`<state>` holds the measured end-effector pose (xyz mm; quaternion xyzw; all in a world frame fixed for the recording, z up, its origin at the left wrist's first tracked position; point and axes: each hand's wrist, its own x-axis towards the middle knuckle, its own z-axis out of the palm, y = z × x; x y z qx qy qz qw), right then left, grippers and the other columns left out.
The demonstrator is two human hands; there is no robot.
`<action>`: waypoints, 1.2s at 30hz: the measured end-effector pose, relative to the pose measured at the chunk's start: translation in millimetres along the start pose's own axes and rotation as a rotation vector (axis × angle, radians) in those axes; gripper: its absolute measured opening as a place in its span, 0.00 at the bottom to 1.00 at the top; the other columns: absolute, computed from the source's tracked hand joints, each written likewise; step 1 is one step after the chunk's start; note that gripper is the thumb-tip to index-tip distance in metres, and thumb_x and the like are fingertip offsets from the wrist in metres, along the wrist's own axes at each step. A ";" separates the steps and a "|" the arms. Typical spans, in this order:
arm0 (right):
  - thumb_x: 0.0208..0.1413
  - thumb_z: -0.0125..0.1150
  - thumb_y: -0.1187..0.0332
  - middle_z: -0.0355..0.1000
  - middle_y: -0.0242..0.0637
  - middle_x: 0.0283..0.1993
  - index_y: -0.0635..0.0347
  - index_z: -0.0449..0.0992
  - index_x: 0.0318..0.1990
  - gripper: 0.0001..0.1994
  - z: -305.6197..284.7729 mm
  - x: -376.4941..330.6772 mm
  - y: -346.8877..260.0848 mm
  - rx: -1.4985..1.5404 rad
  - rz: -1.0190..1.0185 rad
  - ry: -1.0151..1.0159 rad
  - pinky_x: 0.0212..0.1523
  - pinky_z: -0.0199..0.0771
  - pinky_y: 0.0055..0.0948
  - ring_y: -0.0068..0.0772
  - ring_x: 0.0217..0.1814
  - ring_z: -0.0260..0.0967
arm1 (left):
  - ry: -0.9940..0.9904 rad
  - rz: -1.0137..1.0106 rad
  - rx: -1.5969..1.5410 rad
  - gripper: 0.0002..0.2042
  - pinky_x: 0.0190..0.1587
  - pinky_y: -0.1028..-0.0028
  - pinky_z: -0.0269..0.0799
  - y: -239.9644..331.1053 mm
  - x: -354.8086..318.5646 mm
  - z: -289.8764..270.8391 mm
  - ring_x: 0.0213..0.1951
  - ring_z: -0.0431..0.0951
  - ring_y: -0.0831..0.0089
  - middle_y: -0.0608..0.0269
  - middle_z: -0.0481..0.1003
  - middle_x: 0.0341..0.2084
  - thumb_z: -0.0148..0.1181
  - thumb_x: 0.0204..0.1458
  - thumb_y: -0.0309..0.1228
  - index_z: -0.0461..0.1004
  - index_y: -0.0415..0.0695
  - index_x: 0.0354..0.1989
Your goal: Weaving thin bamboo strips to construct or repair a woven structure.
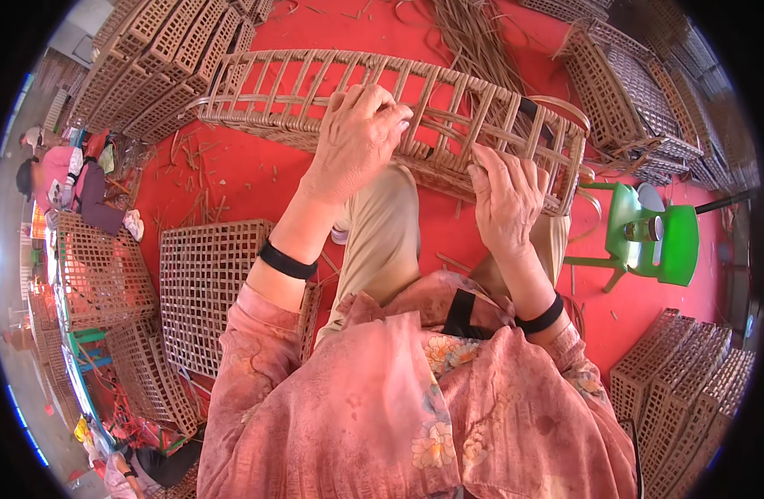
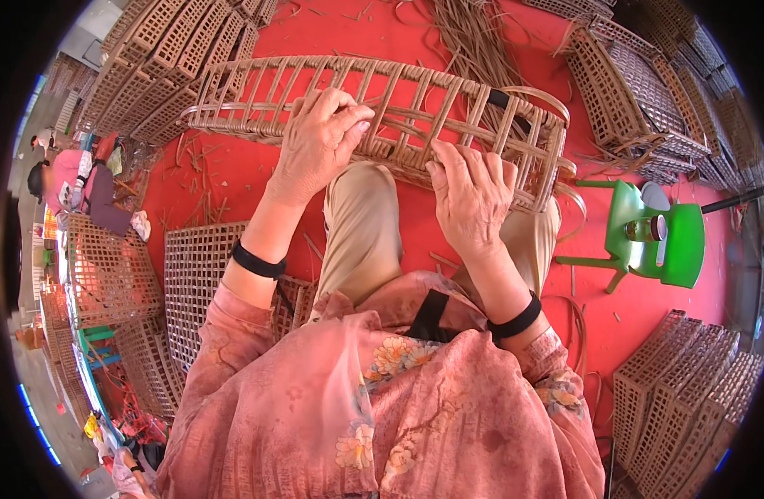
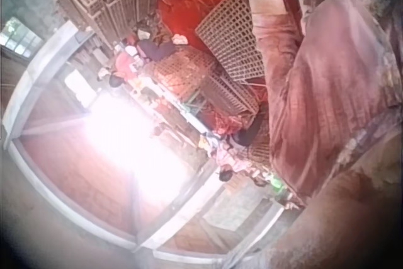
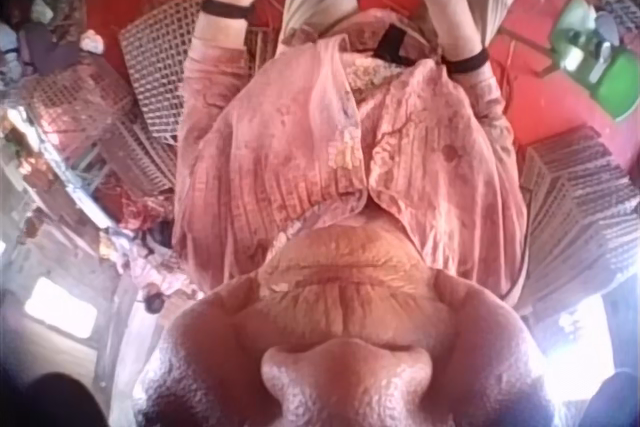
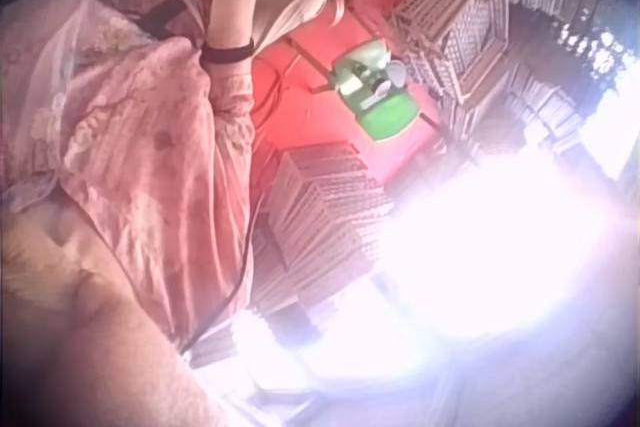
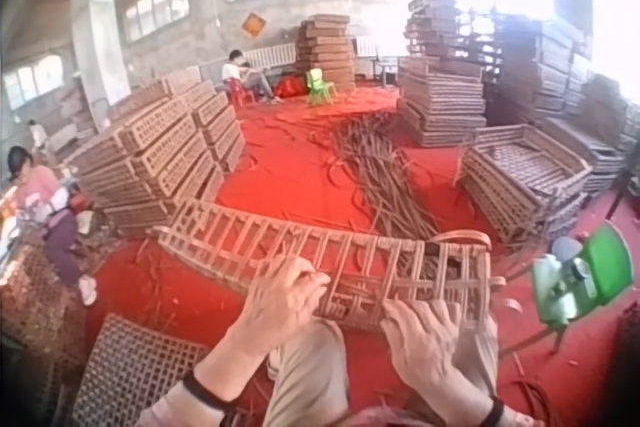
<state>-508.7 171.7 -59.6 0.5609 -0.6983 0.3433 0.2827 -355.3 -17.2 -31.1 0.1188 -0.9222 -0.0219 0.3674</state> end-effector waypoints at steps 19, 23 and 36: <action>0.46 0.74 0.56 0.71 0.29 0.47 0.47 0.78 0.53 0.25 0.1 -2.0 -0.6 -0.095 0.009 -0.062 0.47 0.64 0.38 0.35 0.45 0.70 | -0.173 -0.082 -0.368 0.23 0.39 0.69 0.63 -20.0 8.0 1.9 0.29 0.67 0.71 0.69 0.71 0.20 0.68 0.52 0.51 0.74 0.42 0.21; 0.42 0.77 0.55 0.71 0.29 0.48 0.48 0.77 0.53 0.28 0.3 -3.8 -1.8 -0.162 -0.004 -0.120 0.47 0.64 0.38 0.35 0.48 0.69 | -0.229 -0.321 -0.720 0.19 0.32 0.74 0.60 -33.3 8.5 0.4 0.24 0.64 0.81 0.71 0.68 0.19 0.72 0.52 0.43 0.75 0.42 0.20; 0.40 0.74 0.69 0.69 0.32 0.50 0.51 0.79 0.48 0.22 7.8 18.5 -38.8 -0.097 -0.056 -0.096 0.55 0.64 0.41 0.39 0.55 0.66 | -0.159 -0.416 -1.008 0.16 0.24 0.77 0.53 -42.7 4.5 -1.8 0.20 0.59 0.87 0.77 0.63 0.13 0.74 0.48 0.38 0.76 0.43 0.17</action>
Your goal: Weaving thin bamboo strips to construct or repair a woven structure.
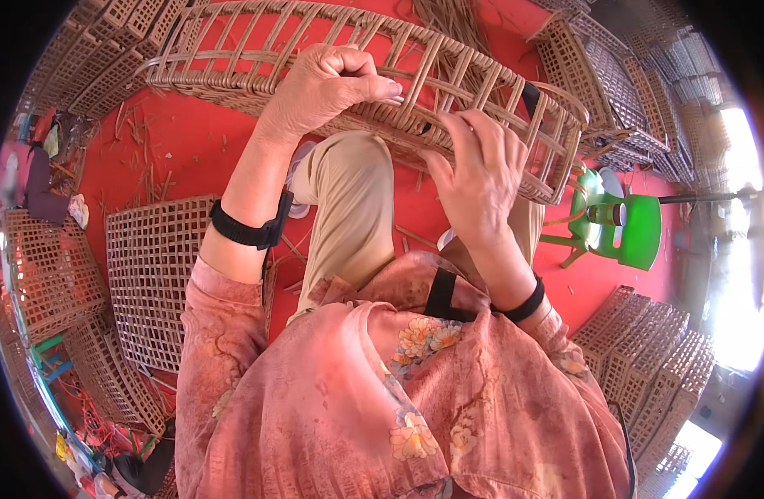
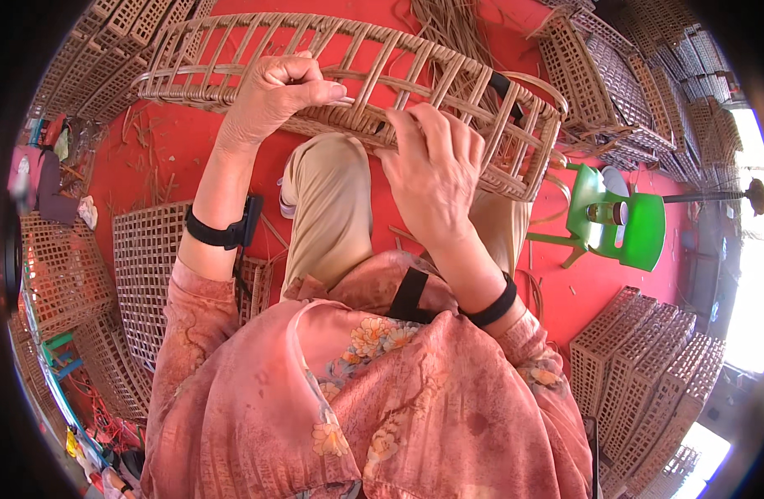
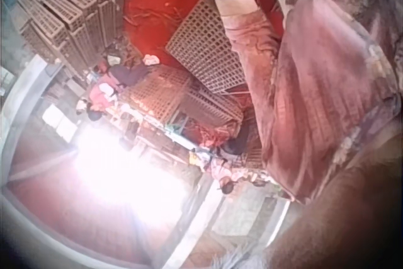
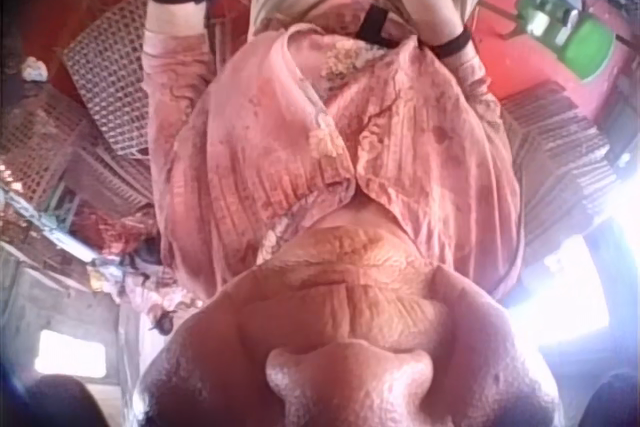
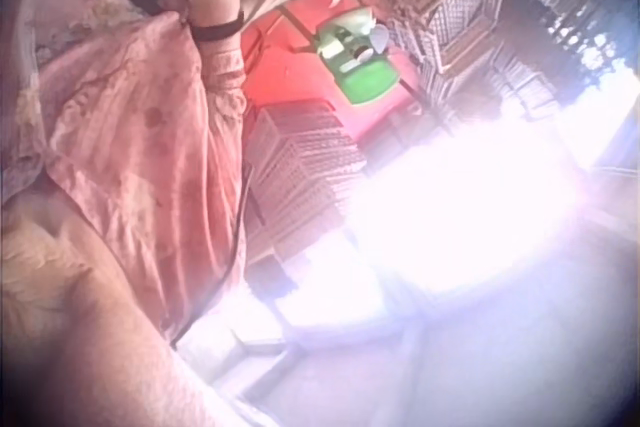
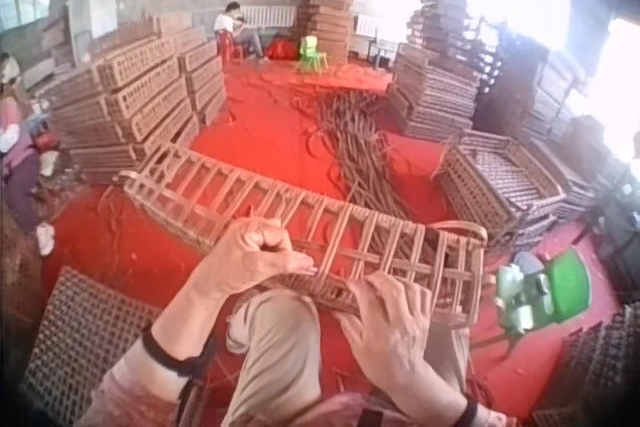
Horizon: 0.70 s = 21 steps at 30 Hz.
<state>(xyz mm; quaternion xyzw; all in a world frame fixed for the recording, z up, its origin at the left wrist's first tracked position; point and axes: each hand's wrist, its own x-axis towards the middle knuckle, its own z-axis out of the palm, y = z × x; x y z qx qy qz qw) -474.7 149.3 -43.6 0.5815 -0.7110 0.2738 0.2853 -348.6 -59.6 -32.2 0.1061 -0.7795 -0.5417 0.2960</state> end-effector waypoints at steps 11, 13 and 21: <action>0.41 0.68 0.71 0.66 0.36 0.39 0.53 0.75 0.38 0.14 18.5 20.7 16.9 0.120 -0.080 -0.179 0.47 0.67 0.43 0.43 0.43 0.65 | -0.008 -0.027 0.001 0.12 0.29 0.76 0.60 -7.2 0.6 3.5 0.25 0.62 0.86 0.77 0.66 0.18 0.72 0.51 0.30 0.76 0.43 0.19; 0.42 0.68 0.71 0.67 0.35 0.38 0.52 0.76 0.39 0.13 20.5 18.6 17.3 0.124 -0.132 -0.103 0.46 0.69 0.42 0.43 0.42 0.66 | -0.008 0.013 0.082 0.12 0.30 0.76 0.61 -8.0 0.5 4.9 0.25 0.62 0.85 0.76 0.66 0.17 0.72 0.51 0.30 0.76 0.43 0.19; 0.44 0.68 0.72 0.67 0.34 0.45 0.55 0.76 0.43 0.16 22.4 16.5 24.4 -0.002 -0.163 -0.144 0.46 0.72 0.38 0.42 0.48 0.68 | -0.022 0.279 0.498 0.12 0.41 0.65 0.67 -5.9 6.1 13.3 0.31 0.72 0.67 0.66 0.76 0.20 0.66 0.54 0.39 0.81 0.44 0.25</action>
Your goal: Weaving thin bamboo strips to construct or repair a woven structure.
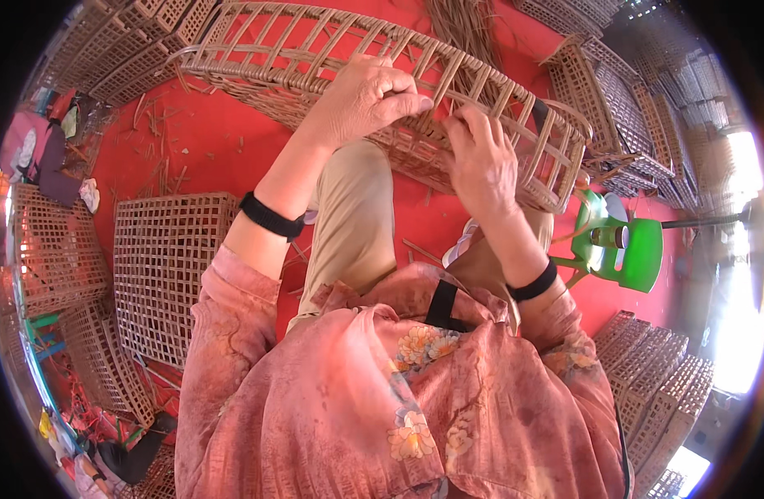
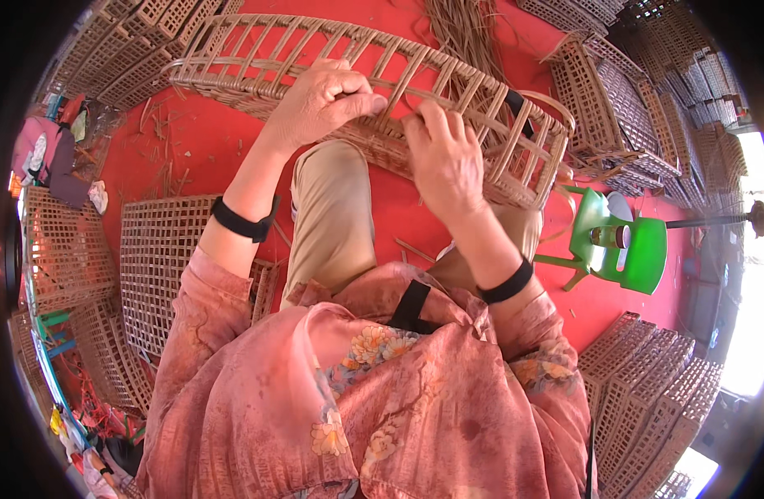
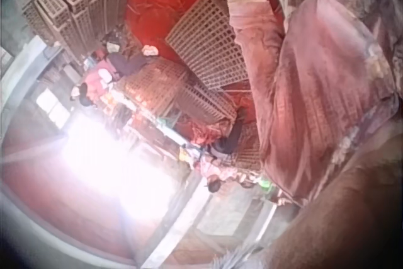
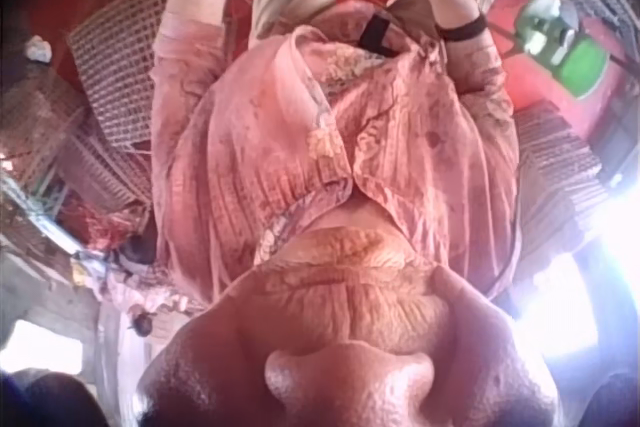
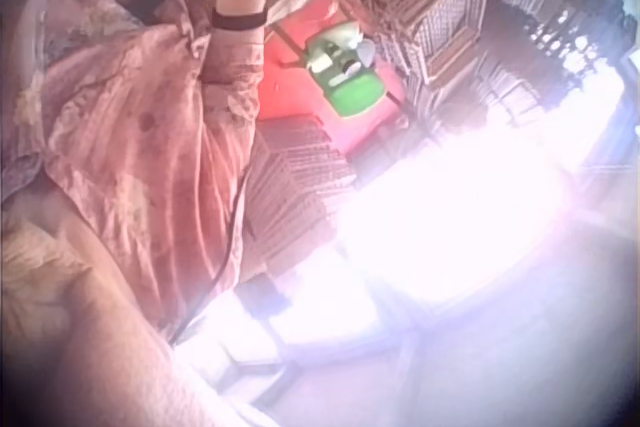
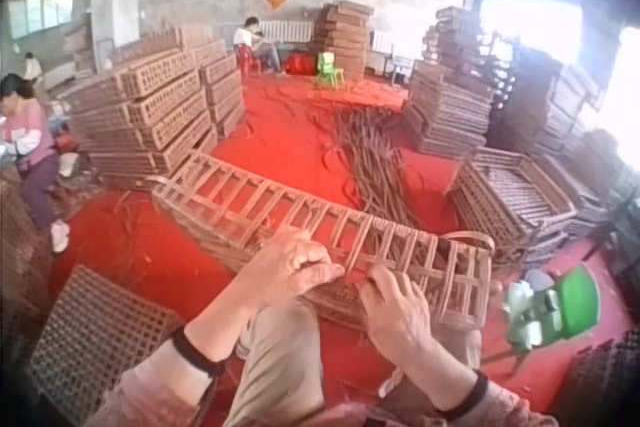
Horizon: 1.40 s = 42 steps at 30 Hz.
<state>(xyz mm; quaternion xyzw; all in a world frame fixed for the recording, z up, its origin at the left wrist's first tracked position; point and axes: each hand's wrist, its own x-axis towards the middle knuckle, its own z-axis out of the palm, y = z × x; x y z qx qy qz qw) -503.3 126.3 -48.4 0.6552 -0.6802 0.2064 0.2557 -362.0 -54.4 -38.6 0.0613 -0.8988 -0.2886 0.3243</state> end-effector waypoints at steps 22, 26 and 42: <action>0.40 0.69 0.77 0.68 0.39 0.53 0.63 0.76 0.46 0.21 -69.5 -45.9 62.6 0.306 -0.080 -0.238 0.49 0.77 0.38 0.44 0.55 0.72 | 0.178 0.020 -0.047 0.12 0.34 0.59 0.69 101.8 -16.8 60.9 0.28 0.75 0.55 0.54 0.75 0.19 0.65 0.54 0.34 0.77 0.39 0.23; 0.39 0.71 0.76 0.69 0.38 0.53 0.63 0.76 0.46 0.21 -88.5 -49.9 81.3 0.266 0.021 -0.288 0.50 0.76 0.40 0.46 0.55 0.72 | 0.207 0.068 -0.076 0.12 0.37 0.59 0.70 103.1 2.8 81.9 0.30 0.76 0.54 0.55 0.77 0.23 0.65 0.55 0.36 0.78 0.40 0.26; 0.44 0.65 0.84 0.71 0.41 0.53 0.69 0.75 0.45 0.17 -88.3 -111.9 135.9 0.203 0.250 -0.214 0.46 0.80 0.32 0.40 0.49 0.76 | 0.085 0.038 -0.067 0.09 0.43 0.58 0.66 140.0 20.8 142.2 0.38 0.74 0.57 0.59 0.78 0.26 0.61 0.57 0.35 0.76 0.44 0.28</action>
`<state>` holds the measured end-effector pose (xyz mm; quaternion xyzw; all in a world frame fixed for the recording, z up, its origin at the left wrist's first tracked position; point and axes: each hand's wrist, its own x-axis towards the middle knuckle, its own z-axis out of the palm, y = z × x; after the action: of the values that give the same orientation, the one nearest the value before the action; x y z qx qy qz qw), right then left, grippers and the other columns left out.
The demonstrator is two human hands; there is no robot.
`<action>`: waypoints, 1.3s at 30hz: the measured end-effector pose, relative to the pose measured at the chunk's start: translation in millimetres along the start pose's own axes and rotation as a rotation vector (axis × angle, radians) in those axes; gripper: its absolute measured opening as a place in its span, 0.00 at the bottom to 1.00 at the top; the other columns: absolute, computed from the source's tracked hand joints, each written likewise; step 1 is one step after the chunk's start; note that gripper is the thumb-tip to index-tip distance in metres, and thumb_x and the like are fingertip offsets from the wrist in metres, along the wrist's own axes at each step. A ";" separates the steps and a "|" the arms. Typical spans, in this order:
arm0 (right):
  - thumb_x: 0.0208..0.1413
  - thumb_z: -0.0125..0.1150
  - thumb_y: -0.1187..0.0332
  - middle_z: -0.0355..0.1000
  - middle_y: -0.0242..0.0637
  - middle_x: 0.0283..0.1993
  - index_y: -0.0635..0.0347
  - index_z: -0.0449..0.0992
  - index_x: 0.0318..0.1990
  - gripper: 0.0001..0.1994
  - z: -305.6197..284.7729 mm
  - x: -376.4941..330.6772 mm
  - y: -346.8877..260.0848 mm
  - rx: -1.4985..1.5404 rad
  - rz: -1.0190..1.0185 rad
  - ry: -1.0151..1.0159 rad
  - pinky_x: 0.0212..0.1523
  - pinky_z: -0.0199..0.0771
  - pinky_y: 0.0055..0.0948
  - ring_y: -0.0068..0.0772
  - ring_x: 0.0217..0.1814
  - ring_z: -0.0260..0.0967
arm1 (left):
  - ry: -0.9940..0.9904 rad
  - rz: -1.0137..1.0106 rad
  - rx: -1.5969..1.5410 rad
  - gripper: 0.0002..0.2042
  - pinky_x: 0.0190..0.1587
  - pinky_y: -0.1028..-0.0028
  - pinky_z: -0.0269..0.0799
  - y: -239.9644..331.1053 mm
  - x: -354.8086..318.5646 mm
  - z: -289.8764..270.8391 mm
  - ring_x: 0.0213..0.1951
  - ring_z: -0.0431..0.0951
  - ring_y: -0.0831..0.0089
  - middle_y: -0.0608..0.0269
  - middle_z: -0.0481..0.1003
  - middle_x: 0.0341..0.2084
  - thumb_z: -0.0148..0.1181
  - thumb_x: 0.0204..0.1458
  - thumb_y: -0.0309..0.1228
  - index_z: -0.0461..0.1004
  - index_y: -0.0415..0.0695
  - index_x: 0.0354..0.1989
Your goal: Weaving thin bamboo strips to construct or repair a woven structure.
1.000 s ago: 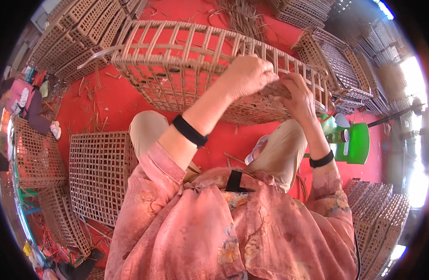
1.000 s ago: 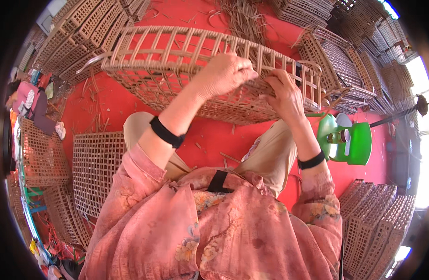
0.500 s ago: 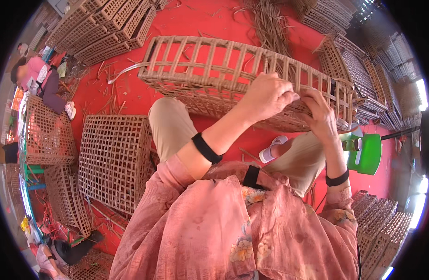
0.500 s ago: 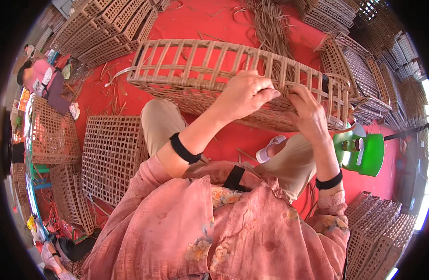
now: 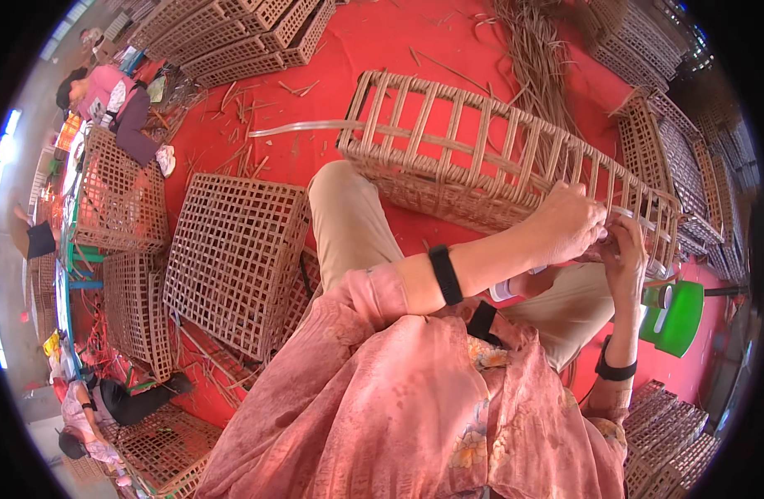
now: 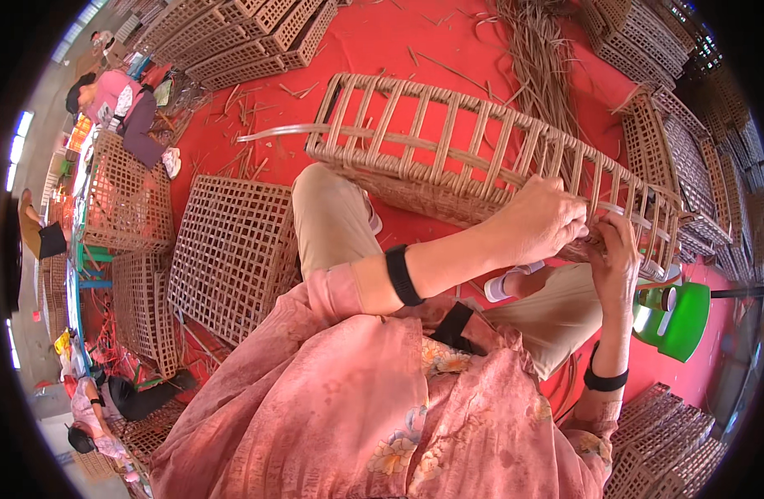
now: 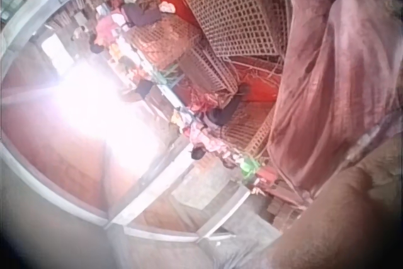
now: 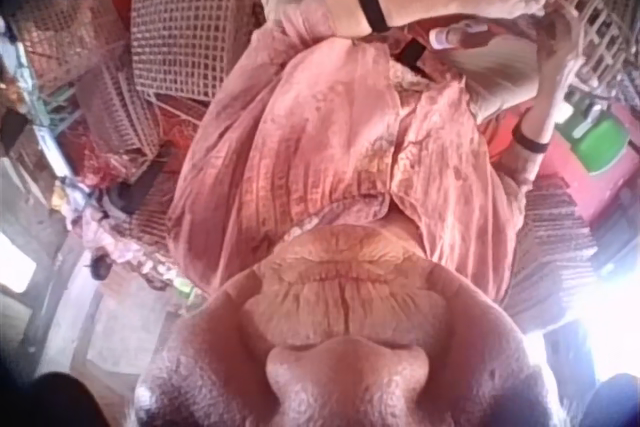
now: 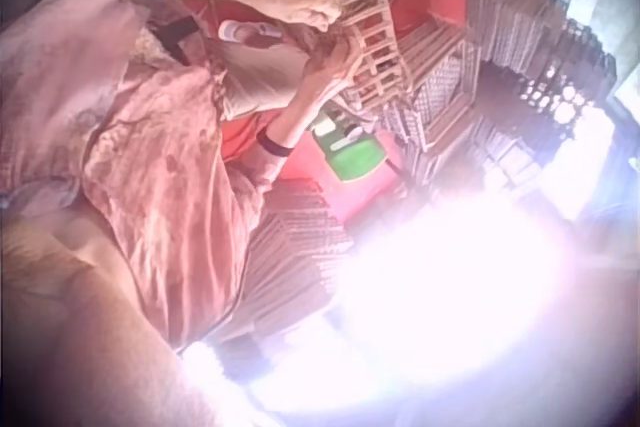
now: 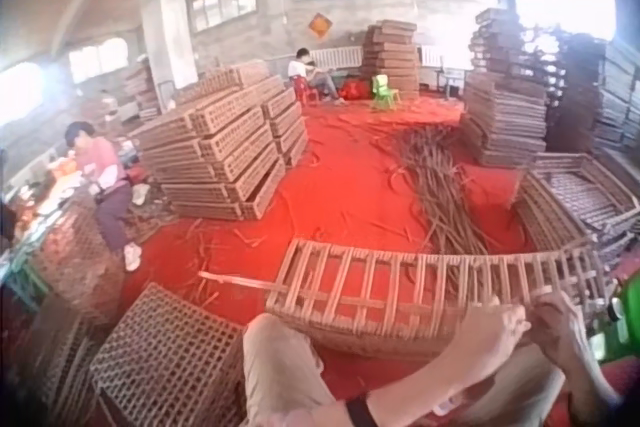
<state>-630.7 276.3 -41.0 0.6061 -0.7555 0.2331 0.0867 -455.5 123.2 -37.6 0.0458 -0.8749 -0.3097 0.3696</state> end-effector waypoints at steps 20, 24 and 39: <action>0.38 0.70 0.74 0.70 0.40 0.55 0.61 0.76 0.46 0.22 6.9 -20.3 -14.3 -0.059 0.025 0.061 0.59 0.67 0.43 0.48 0.59 0.67 | 0.350 -0.461 0.582 0.10 0.56 0.65 0.70 -48.8 -190.4 -237.2 0.50 0.78 0.63 0.58 0.80 0.44 0.62 0.58 0.28 0.81 0.43 0.47; 0.39 0.76 0.66 0.69 0.36 0.57 0.56 0.77 0.49 0.25 10.4 -23.1 -40.1 -0.139 -0.004 0.243 0.60 0.64 0.44 0.45 0.59 0.66 | 0.345 -0.553 0.478 0.08 0.48 0.70 0.73 -53.3 -194.6 -249.4 0.42 0.79 0.66 0.59 0.79 0.37 0.64 0.57 0.28 0.82 0.41 0.44; 0.52 0.72 0.58 0.75 0.39 0.53 0.55 0.77 0.54 0.23 28.7 1.0 -104.6 -0.234 -0.067 0.268 0.58 0.68 0.42 0.44 0.57 0.71 | 0.067 -0.430 0.701 0.07 0.36 0.69 0.69 -31.2 -144.9 -295.8 0.31 0.75 0.66 0.59 0.73 0.27 0.64 0.55 0.29 0.74 0.38 0.31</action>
<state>-526.6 245.9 -39.9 0.5803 -0.7384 0.2195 0.2643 -155.7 -7.4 13.1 0.3606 -0.8854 -0.0613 0.2870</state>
